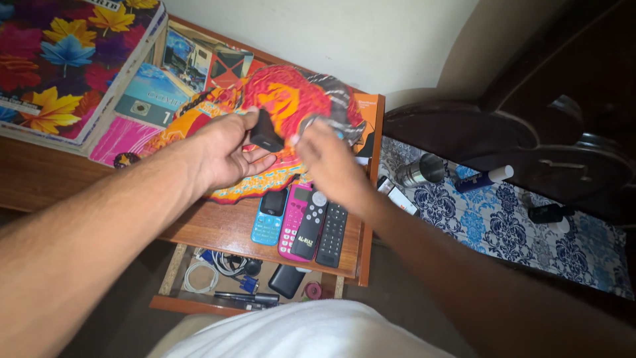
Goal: Organizing and cleaning electronic devices and accessories on a desk.
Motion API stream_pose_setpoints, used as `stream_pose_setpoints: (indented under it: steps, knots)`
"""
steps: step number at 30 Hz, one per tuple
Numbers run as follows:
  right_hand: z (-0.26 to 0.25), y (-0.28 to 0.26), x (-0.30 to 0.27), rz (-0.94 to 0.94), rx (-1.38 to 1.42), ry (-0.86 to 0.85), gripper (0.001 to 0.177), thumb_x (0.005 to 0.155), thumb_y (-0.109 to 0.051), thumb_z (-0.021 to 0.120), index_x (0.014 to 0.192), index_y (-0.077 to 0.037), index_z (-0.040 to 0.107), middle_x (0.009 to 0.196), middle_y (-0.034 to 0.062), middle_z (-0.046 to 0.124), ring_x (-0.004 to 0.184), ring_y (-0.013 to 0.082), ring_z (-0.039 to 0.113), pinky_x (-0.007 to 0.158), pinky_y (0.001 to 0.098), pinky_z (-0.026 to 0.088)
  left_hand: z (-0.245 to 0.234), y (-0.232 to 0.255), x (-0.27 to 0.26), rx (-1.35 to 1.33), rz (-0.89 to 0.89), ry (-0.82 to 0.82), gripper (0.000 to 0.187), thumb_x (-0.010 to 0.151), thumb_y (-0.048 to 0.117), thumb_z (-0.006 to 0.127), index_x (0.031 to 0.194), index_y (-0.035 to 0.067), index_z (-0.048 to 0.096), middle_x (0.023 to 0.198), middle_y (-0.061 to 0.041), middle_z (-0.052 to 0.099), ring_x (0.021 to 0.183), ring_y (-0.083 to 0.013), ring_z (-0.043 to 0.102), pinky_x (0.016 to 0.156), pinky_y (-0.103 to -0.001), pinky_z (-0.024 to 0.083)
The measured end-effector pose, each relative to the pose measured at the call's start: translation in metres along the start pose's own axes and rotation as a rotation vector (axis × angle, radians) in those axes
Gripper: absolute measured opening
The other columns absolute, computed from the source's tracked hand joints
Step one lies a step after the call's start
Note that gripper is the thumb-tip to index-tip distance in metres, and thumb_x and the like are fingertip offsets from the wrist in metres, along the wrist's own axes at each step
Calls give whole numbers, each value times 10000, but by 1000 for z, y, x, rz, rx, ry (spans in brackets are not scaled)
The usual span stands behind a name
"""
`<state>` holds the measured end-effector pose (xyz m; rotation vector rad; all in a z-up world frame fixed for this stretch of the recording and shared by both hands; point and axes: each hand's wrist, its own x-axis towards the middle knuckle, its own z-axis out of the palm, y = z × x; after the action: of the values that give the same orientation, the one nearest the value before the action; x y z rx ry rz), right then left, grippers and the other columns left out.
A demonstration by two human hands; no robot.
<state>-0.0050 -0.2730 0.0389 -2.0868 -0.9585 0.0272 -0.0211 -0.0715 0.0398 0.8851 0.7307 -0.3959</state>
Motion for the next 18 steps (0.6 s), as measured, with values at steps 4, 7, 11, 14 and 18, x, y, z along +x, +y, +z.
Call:
stream_pose_setpoints:
  steps: [4,7,11,14,18]
  knots:
    - [4,65,19,250,256,94,168,1058,-171,665,1001,-16,633,1021,141,653,961,229,597,831,380,486,3,1,-14,117,-1,-115,206,1045,346,483,1152,218,604,1034,22,690,972,-180,679,918,-439,556]
    - [-7,70,35,584,616,134,216,999,-178,751,874,-66,615,1005,131,658,919,211,603,729,362,538,3,2,-27,120,66,-173,254,1052,383,475,1132,186,614,993,-5,708,980,-185,672,930,-439,567]
    - [-18,78,47,820,749,224,169,888,-125,742,971,-100,597,1113,80,607,1003,219,616,763,378,577,-10,-7,-41,73,54,-175,335,1046,411,426,1116,155,631,1028,-32,738,1015,-231,723,958,-470,574]
    - [-16,93,43,854,890,217,344,850,-134,747,1129,-94,551,1215,89,590,1092,258,617,861,410,582,-31,-24,-50,83,12,-143,389,1046,421,382,1125,141,640,1039,-43,733,1002,-241,733,960,-477,571]
    - [-22,67,18,905,916,193,598,835,-277,783,1332,-75,518,1326,105,540,1224,288,566,973,441,583,-58,-60,-63,72,-95,-47,471,1026,451,338,1130,120,657,1020,-98,747,961,-237,734,949,-447,580]
